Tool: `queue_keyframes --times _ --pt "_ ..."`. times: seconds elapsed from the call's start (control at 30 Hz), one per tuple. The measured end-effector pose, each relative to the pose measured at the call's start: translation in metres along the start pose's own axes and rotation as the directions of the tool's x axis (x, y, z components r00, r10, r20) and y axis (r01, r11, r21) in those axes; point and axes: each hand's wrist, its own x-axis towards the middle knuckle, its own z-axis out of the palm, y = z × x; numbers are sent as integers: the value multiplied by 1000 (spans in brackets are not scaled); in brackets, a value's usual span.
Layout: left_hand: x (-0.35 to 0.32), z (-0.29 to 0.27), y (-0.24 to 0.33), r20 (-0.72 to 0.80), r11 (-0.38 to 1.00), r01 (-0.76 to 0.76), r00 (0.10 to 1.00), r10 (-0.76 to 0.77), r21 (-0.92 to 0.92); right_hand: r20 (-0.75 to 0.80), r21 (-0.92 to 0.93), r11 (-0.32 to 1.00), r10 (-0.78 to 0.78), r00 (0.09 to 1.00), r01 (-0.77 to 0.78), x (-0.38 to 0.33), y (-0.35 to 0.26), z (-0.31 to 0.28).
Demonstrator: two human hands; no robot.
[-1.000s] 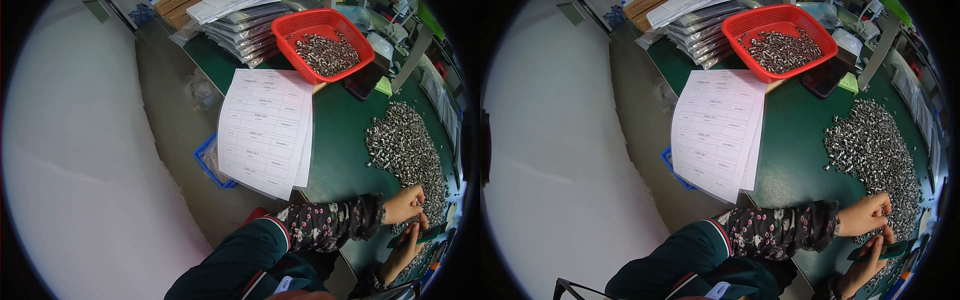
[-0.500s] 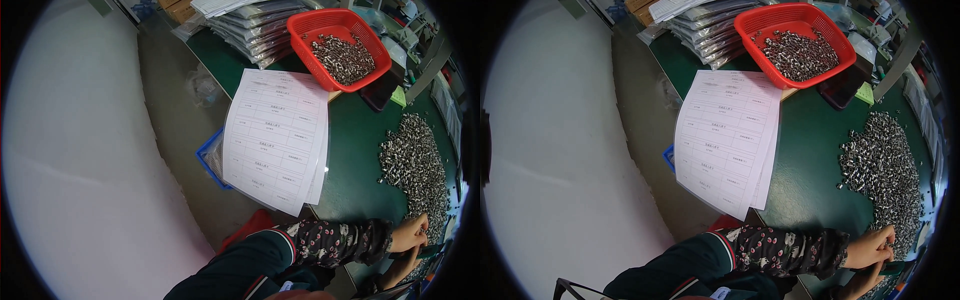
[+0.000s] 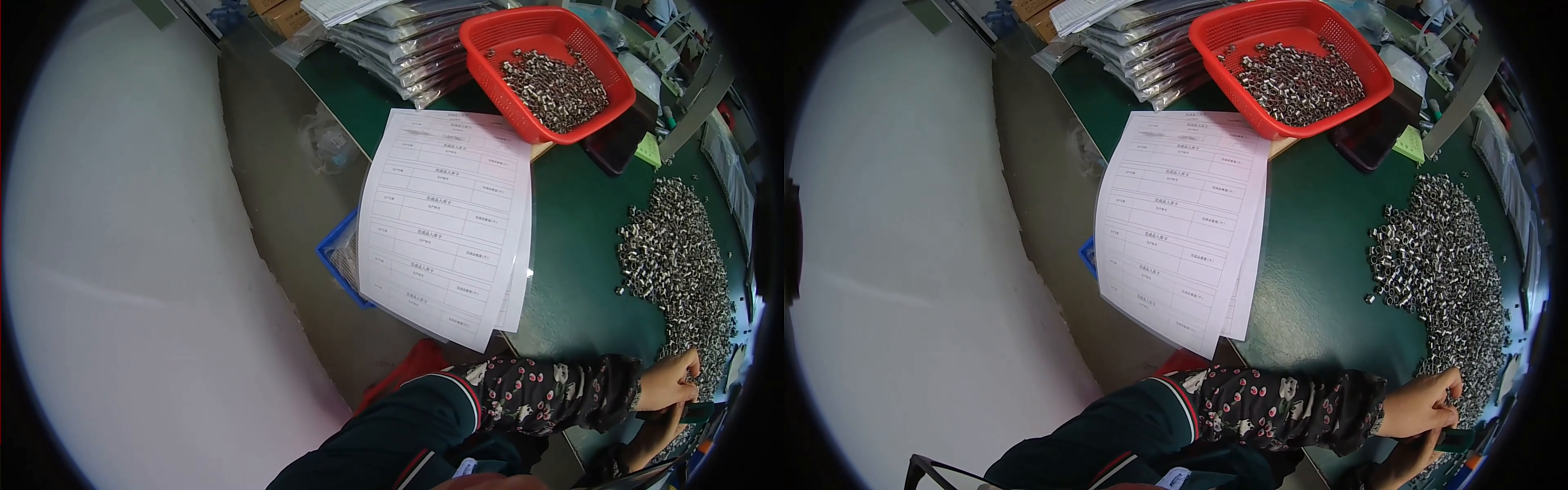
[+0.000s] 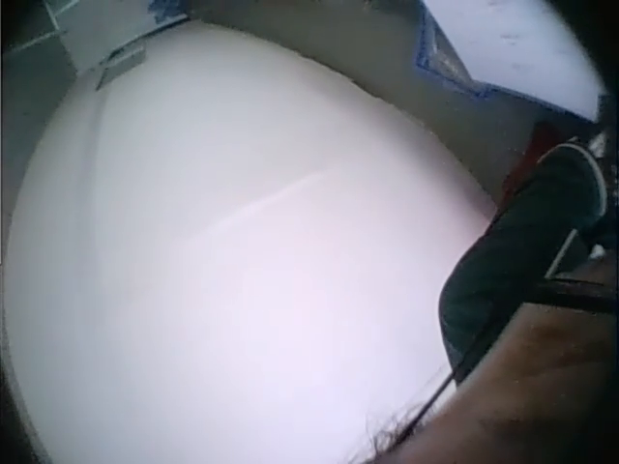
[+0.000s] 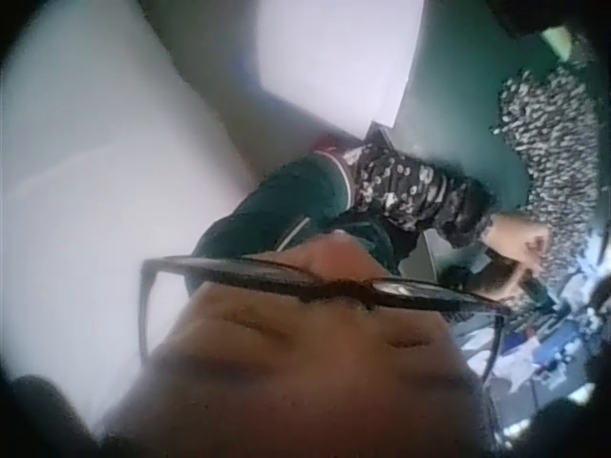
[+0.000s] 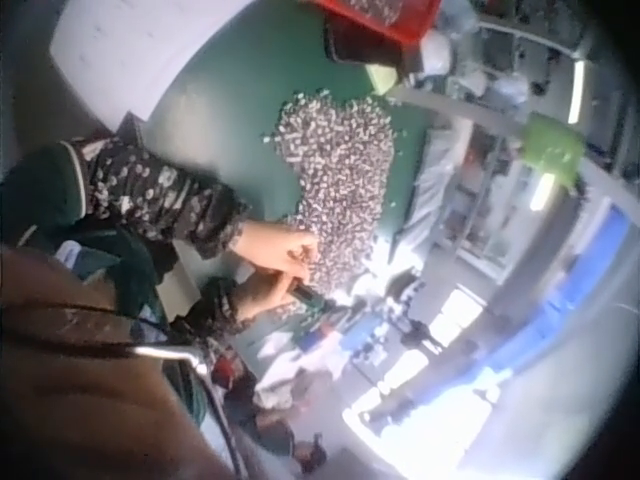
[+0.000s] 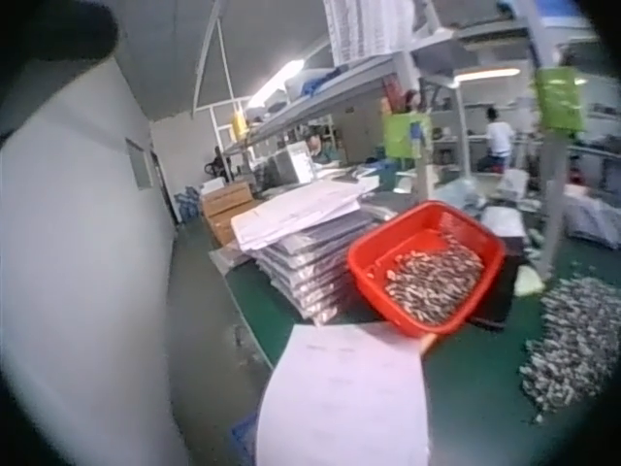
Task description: Inspecting and sorting small metal components at a factory workbench using a checklist and inspection tool.
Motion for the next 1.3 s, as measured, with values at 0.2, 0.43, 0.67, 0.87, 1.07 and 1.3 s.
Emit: queue_keyframes --times 0.2,0.43,0.67,0.87,1.07,1.3 --pt "3 1 -5 39 994 12 999 -8 -111 186 -39 999 24 982 -18 9 1 -11" --pt "3 1 -6 24 994 17 1000 -14 -107 296 -14 999 40 954 -38 -6 -11 8" --pt "3 0 -2 -33 999 -5 999 6 42 203 -75 997 12 979 3 -3 -8 13" --pt "2 -1 4 -86 991 17 996 -6 131 216 -116 989 -61 975 88 9 1 -7" --pt "2 -4 4 -62 992 47 997 -40 114 255 -166 981 -54 965 98 7 -4 1" --pt "3 2 -7 -98 1000 15 995 -14 12 200 -113 987 -88 976 112 3 -6 7"
